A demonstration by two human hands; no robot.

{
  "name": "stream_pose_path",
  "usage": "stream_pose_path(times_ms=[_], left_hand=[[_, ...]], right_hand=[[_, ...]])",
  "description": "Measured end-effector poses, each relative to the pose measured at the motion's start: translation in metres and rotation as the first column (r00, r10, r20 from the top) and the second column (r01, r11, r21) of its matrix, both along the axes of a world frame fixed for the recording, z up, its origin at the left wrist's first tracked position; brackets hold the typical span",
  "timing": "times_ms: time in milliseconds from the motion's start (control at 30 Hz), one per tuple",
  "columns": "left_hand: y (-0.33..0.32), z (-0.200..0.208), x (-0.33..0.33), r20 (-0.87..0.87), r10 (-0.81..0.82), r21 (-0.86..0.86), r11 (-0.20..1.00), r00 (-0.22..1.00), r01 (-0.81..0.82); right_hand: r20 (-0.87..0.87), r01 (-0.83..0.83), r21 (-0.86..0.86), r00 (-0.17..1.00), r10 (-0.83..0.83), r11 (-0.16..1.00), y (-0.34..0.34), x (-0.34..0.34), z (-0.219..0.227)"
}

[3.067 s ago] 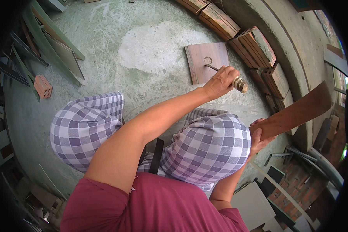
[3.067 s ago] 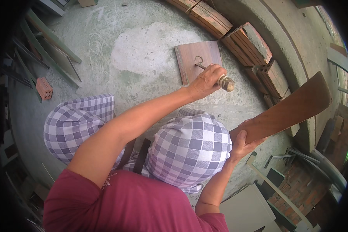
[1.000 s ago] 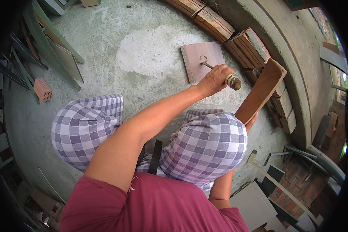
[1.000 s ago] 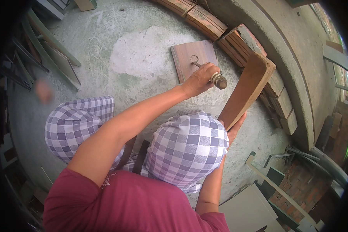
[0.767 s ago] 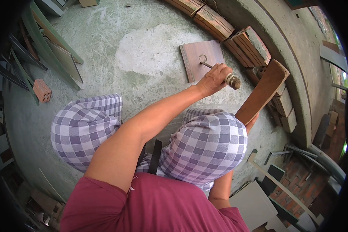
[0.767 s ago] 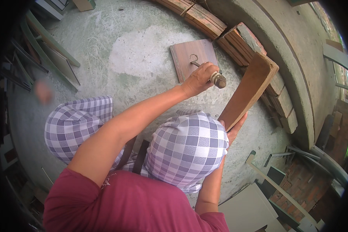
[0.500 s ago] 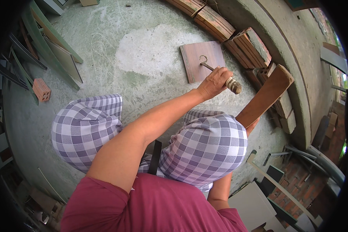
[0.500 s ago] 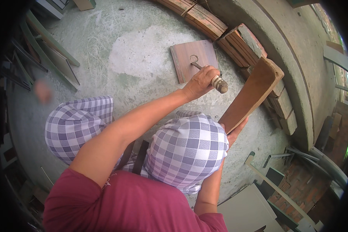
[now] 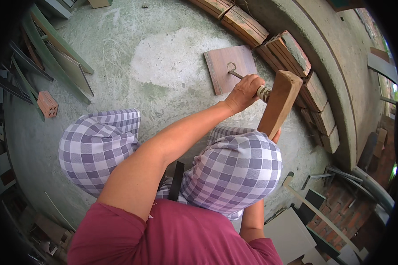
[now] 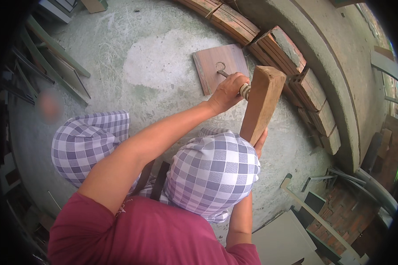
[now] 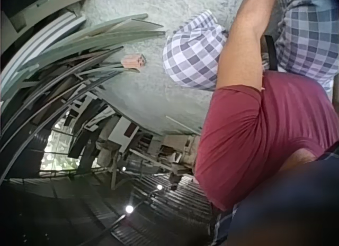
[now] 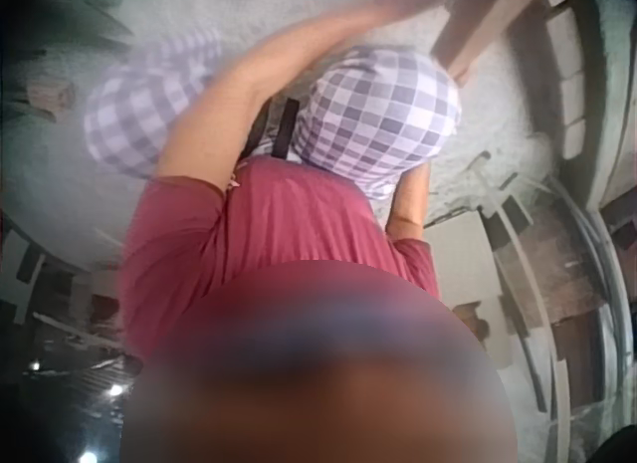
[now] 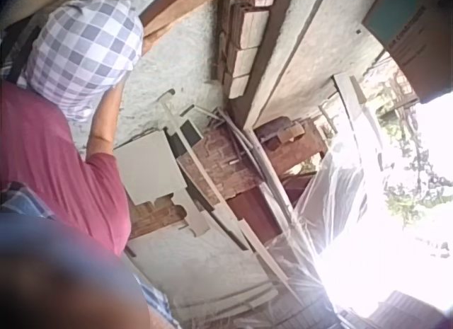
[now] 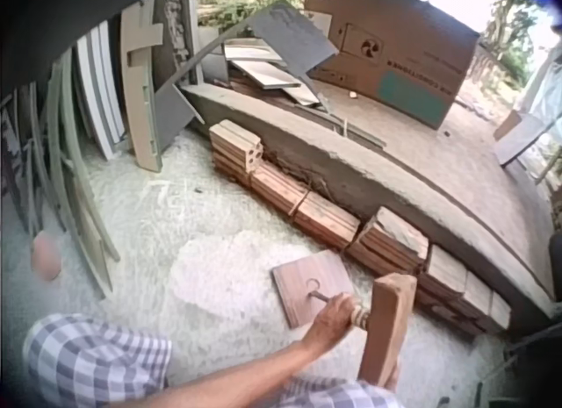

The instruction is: The recorder uses a chisel and a wooden mallet to carve a circular indent into a piece of wood.

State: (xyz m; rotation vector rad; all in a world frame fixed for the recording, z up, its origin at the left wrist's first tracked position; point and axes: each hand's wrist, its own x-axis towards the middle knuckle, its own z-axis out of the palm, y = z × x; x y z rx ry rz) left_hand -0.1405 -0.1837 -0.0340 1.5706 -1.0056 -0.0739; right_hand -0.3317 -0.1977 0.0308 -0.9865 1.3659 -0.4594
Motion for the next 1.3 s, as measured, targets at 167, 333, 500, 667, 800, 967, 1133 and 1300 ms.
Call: stream_pose_path(times_ms=[167, 333, 500, 667, 800, 967, 1133, 1300], left_hand=[[0.001, 0.004, 0.001, 0.044, -0.023, 0.035, 0.999, 0.999, 0.021], [-0.003, 0.005, 0.000, 0.050, -0.002, 0.042, 0.999, 0.999, 0.000], [-0.005, 0.003, 0.006, 0.074, -0.001, -0.001, 1.000, 0.997, 0.001], [0.001, 0.002, -0.002, 0.054, -0.047, 0.053, 0.998, 0.997, 0.044], [0.000, -0.007, 0.002, 0.064, -0.052, 0.038, 0.998, 0.997, 0.049], [0.005, -0.008, 0.008, 0.131, -0.026, 0.022, 0.999, 0.991, 0.023], [0.006, 0.007, 0.027, -0.038, 0.063, 0.018, 0.998, 0.997, -0.063], [0.001, 0.027, 0.075, -0.489, 0.334, 0.069, 0.936, 0.806, -0.347]], right_hand=[[0.016, 0.007, 0.042, 1.000, -0.007, 0.999, 0.007, -0.005, -0.002], [0.037, -0.016, 0.006, 0.999, 0.016, 1.000, 0.008, -0.002, 0.001], [-0.020, -0.127, -0.098, 0.992, 0.125, 0.987, 0.011, 0.002, 0.000], [-0.236, -0.368, -0.319, 0.923, 0.303, 0.873, 0.012, 0.000, 0.004], [-0.413, -0.559, -0.447, 0.822, 0.393, 0.699, 0.010, 0.006, 0.006], [0.039, -0.204, -0.201, 0.976, 0.216, 0.958, 0.006, -0.008, 0.003], [-0.297, -0.384, -0.544, 0.920, 0.257, 0.747, 0.002, -0.004, 0.023], [-0.118, -0.210, -0.413, 0.977, 0.177, 0.886, -0.005, -0.011, 0.015]])
